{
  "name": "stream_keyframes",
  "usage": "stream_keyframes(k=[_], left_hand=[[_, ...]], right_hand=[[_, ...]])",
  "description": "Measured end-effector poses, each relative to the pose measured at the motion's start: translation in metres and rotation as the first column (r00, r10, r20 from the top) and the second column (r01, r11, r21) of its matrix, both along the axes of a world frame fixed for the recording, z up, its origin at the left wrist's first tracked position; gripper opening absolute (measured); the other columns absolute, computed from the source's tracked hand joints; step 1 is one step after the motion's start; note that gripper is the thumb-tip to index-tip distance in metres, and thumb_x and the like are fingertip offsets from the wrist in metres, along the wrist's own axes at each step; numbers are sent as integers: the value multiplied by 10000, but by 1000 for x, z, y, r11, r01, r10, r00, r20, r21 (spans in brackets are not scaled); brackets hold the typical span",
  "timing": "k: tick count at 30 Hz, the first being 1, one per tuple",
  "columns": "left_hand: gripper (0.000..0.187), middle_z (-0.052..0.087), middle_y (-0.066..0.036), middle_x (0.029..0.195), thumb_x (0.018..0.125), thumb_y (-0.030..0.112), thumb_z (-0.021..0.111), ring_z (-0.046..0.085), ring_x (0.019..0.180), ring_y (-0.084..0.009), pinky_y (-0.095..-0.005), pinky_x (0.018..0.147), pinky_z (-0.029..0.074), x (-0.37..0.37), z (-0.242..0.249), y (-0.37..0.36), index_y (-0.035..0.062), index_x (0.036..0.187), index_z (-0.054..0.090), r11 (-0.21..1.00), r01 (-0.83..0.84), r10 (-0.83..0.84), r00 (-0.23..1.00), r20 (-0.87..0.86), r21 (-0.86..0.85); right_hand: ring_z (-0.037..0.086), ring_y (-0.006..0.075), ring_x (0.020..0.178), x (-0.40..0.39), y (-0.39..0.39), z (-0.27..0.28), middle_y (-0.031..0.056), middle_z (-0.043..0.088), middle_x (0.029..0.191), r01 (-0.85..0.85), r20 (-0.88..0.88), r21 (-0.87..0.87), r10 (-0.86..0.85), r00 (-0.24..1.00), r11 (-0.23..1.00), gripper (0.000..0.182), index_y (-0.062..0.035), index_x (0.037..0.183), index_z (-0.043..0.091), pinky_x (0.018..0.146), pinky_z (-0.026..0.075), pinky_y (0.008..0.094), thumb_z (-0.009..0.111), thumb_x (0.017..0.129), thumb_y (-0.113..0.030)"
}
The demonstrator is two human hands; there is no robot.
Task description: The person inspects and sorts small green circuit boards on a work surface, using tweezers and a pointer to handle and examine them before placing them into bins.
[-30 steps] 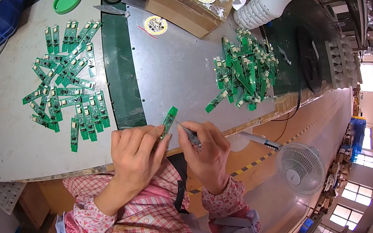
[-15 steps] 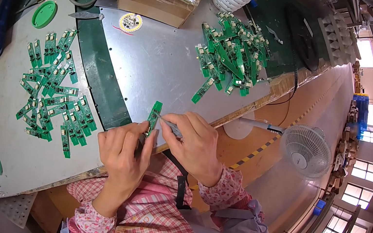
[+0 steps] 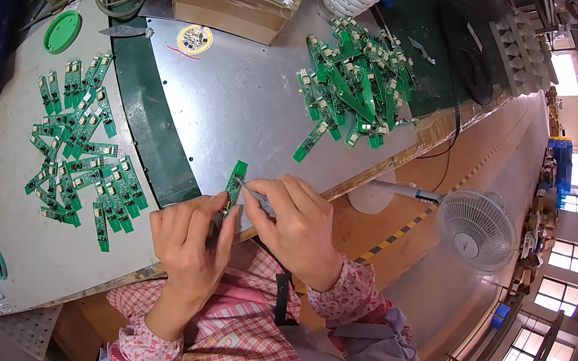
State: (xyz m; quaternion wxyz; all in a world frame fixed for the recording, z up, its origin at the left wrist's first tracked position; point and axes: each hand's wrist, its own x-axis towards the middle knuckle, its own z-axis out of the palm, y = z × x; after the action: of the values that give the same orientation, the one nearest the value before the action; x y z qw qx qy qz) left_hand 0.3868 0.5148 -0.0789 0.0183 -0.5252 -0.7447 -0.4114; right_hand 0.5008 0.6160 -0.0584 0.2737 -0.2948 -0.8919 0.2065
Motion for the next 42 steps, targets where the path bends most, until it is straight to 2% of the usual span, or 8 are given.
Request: stream_keyframes(k=[6, 9, 12, 15, 18, 27, 30, 42], left_hand=[[259, 643, -40, 857, 730, 102, 789, 553, 707, -170, -316, 662, 348, 0, 0, -1, 55, 947, 657, 1000, 3, -3, 1000, 3, -9], [261, 637, -41, 848, 731, 105, 790, 550, 705, -169, -318, 661, 344, 0, 1, 0, 56, 949, 656, 1000, 3, -3, 1000, 1, -14], [261, 626, -39, 830, 732, 113, 790, 544, 697, -170, -321, 659, 341, 1, 2, 0, 58, 948, 654, 1000, -1, 1, 1000, 0, -21], [264, 613, -34, 817, 732, 130, 792, 533, 690, -174, -322, 659, 339, 2, 1, 0, 63, 946, 654, 999, -15, 15, 1000, -7, -29], [265, 616, -28, 811, 725, 140, 797, 546, 698, -180, -320, 668, 349, 2, 3, 0, 69, 935, 652, 998, -34, 33, 999, -12, -60], [271, 602, -36, 836, 703, 143, 806, 555, 747, -201, -324, 691, 382, 1, 4, -4, 78, 914, 649, 997, -51, 56, 996, 71, -63], [243, 595, -49, 845, 712, 123, 795, 553, 760, -217, -330, 697, 393, 2, 5, -6, 71, 900, 651, 996, -57, 62, 996, 70, -68], [203, 596, -51, 840, 720, 81, 781, 542, 741, -218, -325, 668, 397, -1, 6, -6, 69, 882, 659, 996, -45, 52, 994, 94, -75]], right_hand=[[593, 231, 625, 4, -1, 9, 80, 601, 734, 26, -17, -73, -28, 999, 997, 145, -24, 863, 630, 540, 465, 321, 722, 750, -18], [607, 188, 633, 10, 0, 12, 76, 625, 756, 75, -56, -202, -88, 995, 977, 134, -26, 886, 659, 546, 463, 292, 727, 772, -33], [590, 197, 626, 14, 0, 12, 48, 619, 777, 152, -79, -321, -186, 979, 935, 118, -72, 889, 668, 540, 480, 288, 721, 783, -66], [589, 149, 629, 15, -2, 14, 47, 631, 793, 187, -78, -437, -245, 966, 880, 117, -67, 904, 691, 499, 467, 265, 727, 793, -75], [604, 128, 654, 16, -4, 14, 63, 635, 775, 172, -72, -468, -231, 970, 867, 119, -40, 909, 696, 551, 443, 255, 731, 803, -82], [612, 137, 660, 19, -8, 0, 69, 630, 776, 89, -97, -300, -123, 988, 950, 116, -29, 896, 678, 549, 448, 263, 728, 798, -67], [620, 220, 669, 19, -10, -2, 76, 627, 787, 90, -107, -318, -130, 986, 944, 113, -38, 874, 657, 561, 471, 307, 726, 788, -65], [614, 247, 674, 14, -10, -6, 66, 620, 791, 22, -129, -261, -57, 990, 965, 133, -56, 874, 636, 583, 480, 329, 721, 771, -55]])
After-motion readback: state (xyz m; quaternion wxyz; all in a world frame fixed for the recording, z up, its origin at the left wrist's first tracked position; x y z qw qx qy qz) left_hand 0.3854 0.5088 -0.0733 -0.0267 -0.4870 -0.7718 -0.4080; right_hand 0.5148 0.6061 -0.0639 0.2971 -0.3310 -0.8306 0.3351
